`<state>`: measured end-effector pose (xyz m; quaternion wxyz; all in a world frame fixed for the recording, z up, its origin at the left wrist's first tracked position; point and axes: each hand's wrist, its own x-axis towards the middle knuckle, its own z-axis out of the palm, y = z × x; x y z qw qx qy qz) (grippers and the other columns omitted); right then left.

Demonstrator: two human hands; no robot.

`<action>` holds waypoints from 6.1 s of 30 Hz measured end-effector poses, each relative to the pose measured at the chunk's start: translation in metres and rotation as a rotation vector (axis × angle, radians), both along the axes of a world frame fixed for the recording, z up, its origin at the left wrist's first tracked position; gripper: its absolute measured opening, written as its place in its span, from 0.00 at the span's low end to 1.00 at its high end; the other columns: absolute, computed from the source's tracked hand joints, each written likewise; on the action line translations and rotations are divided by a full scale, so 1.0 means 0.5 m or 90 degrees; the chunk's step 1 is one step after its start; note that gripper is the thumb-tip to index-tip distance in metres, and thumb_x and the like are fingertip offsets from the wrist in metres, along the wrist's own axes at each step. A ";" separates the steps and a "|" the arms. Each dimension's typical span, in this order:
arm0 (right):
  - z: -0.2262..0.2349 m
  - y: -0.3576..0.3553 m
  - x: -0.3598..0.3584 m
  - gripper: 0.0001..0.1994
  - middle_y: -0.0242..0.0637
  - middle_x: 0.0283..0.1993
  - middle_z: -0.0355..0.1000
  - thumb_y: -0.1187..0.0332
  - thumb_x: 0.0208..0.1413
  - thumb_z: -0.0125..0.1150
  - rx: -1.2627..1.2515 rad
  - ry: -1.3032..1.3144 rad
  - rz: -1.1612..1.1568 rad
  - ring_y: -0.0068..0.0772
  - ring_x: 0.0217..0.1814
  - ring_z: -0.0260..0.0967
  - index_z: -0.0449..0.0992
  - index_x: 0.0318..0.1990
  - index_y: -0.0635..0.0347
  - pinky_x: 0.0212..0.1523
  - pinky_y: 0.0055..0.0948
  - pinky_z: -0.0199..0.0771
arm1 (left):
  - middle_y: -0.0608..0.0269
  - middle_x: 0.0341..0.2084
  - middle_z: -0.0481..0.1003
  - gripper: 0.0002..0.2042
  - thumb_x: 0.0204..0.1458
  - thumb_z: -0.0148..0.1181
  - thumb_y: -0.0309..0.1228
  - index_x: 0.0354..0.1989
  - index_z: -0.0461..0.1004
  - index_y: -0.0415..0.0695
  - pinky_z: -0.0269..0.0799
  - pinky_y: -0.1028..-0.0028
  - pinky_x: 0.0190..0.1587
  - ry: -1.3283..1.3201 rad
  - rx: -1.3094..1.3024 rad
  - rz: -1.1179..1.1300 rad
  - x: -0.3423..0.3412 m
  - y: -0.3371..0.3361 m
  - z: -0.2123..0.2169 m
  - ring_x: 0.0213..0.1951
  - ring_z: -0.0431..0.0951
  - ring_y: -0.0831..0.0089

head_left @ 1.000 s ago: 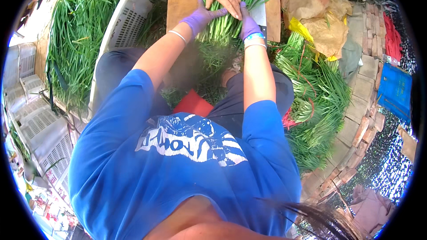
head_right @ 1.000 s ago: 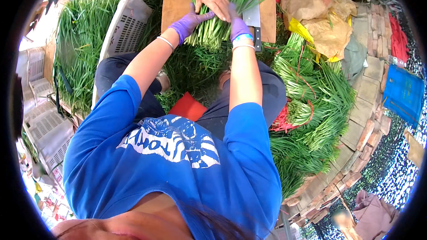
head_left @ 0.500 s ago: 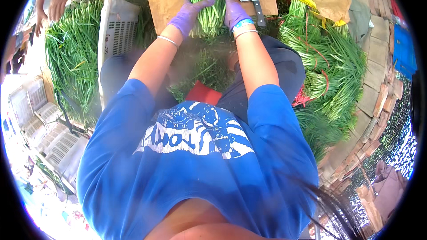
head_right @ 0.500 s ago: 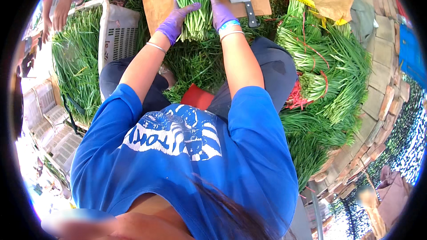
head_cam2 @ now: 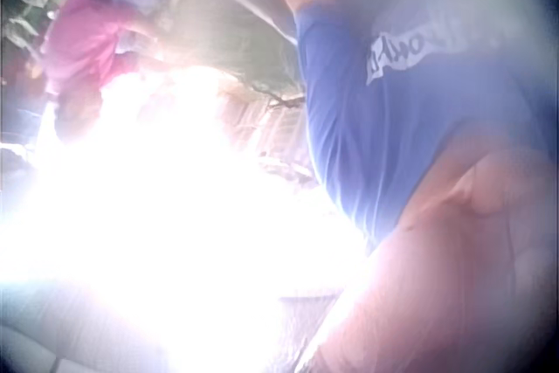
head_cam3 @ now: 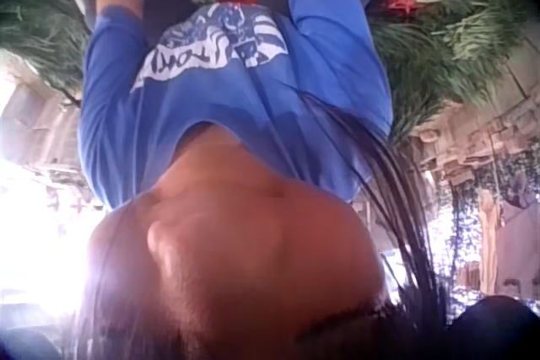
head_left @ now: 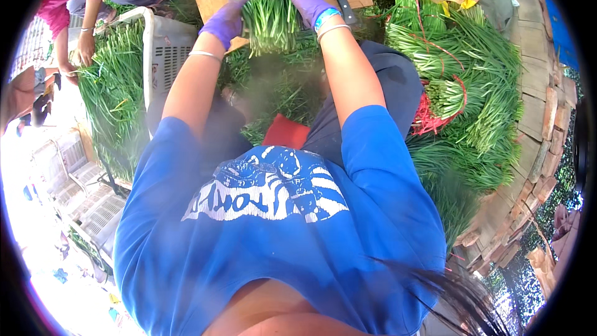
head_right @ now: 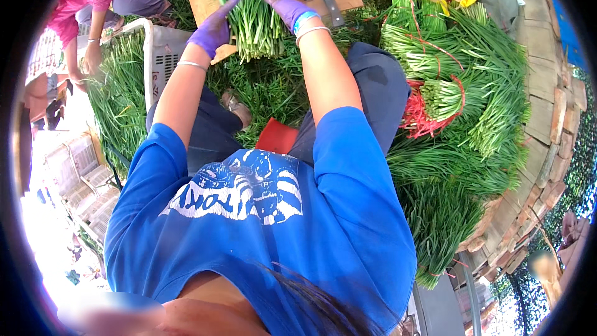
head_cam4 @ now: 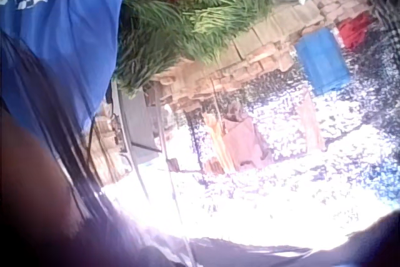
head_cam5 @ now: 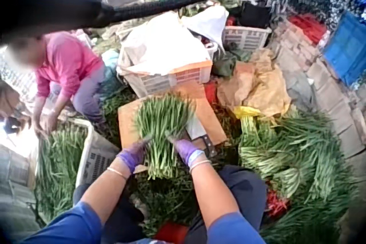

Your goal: The person bundles green chives by hand, gathering a handful of stalks, aligning the ends on a wooden board, and securing them with a red tie.

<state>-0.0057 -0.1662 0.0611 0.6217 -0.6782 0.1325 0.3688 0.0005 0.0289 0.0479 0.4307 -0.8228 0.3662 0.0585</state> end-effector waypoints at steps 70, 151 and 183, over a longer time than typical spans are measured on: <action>-0.120 -0.576 -0.404 0.19 0.44 0.46 0.66 0.54 0.51 0.43 -1.180 -0.294 0.529 0.43 0.44 0.65 0.68 0.45 0.55 0.43 0.38 0.64 | 0.52 0.28 0.72 0.18 0.45 0.51 0.44 0.40 0.71 0.44 0.67 0.65 0.31 0.506 -0.562 0.206 -0.408 -0.001 0.334 0.32 0.71 0.57; -0.166 0.039 -0.252 0.09 0.42 0.22 0.69 0.72 0.46 0.51 -0.332 -0.527 -0.449 0.34 0.22 0.67 0.73 0.36 0.62 0.24 0.28 0.65 | 0.60 0.34 0.73 0.10 0.49 0.51 0.28 0.39 0.69 0.39 0.67 0.76 0.39 0.098 -1.644 0.774 -0.011 0.125 -0.377 0.35 0.72 0.70; -0.121 0.041 -0.018 0.08 0.40 0.28 0.68 0.61 0.50 0.51 -0.223 -0.681 -0.171 0.38 0.27 0.68 0.70 0.32 0.55 0.28 0.32 0.68 | 0.59 0.25 0.73 0.09 0.42 0.58 0.25 0.31 0.70 0.33 0.70 0.76 0.30 0.046 -1.668 1.127 -0.043 0.080 -0.135 0.26 0.73 0.72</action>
